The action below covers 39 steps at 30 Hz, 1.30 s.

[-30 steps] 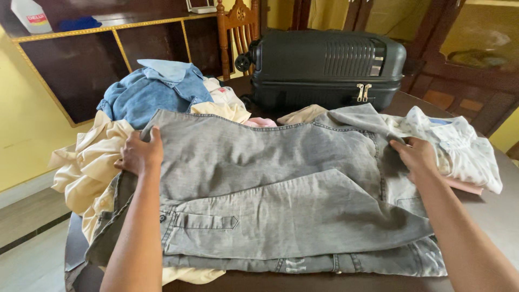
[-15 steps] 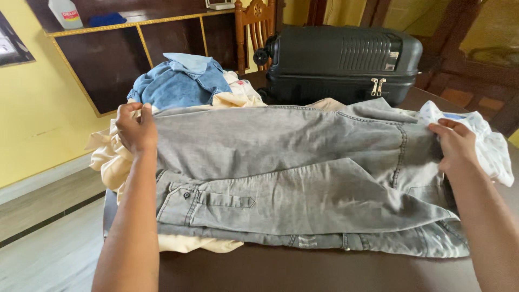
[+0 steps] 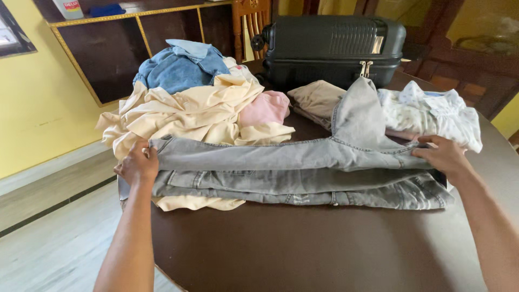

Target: The person folds a white patterned shirt and a gray denim shirt on a round table. The folded shirts are placed in a neat stack next to other folded clothes. A closed suitcase sits on the table nearby.

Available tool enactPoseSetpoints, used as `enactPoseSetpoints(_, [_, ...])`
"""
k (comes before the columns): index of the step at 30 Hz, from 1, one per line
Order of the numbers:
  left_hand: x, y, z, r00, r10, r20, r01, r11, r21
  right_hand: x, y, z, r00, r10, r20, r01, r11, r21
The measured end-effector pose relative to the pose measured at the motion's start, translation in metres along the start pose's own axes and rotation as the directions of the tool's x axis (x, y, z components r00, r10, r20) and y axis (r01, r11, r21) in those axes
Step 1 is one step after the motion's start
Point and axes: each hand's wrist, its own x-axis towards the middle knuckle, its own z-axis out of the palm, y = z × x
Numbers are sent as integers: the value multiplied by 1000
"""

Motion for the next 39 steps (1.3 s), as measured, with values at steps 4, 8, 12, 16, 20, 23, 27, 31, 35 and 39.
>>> enactPoseSetpoints(4, [-3,11,-5,999,36,-17,-35,999,6,14,3,6,992,114,56,-111,992,-52])
enactPoseSetpoints(8, [-7,44,-23,939,234,-254,-214,971,104,30,-12,13,996,-30,89,33,999,-34])
enactPoseSetpoints(12, [-28,87,-37,802,483,-351,-433,875,215,33,-27,13,994,57,94,-68,990,120])
enactPoseSetpoints(16, [-65,166,-15,814,571,107,-481,766,-425,33,-50,12,995,-36,-88,55,975,217])
enactPoseSetpoints(20, [-137,254,35,72,731,679,94,672,-734,38,-73,19,963,-105,-248,185,927,325])
enactPoseSetpoints(23, [-201,289,65,52,896,442,-119,445,-888,42,-79,18,948,-124,-294,245,874,419])
enactPoseSetpoints(27, [-222,322,79,332,934,131,-470,284,-836,52,-87,11,962,-42,-270,191,807,558])
enactPoseSetpoints(31, [-225,359,72,396,831,391,-610,557,-563,51,-94,8,945,-138,-296,295,746,597])
enactPoseSetpoints(35, [-231,369,68,276,953,126,-864,304,-402,46,-95,6,966,-76,-246,209,788,579])
enactPoseSetpoints(39, [-229,364,78,269,963,-26,-886,237,-399,36,-88,8,944,-230,-236,313,848,427])
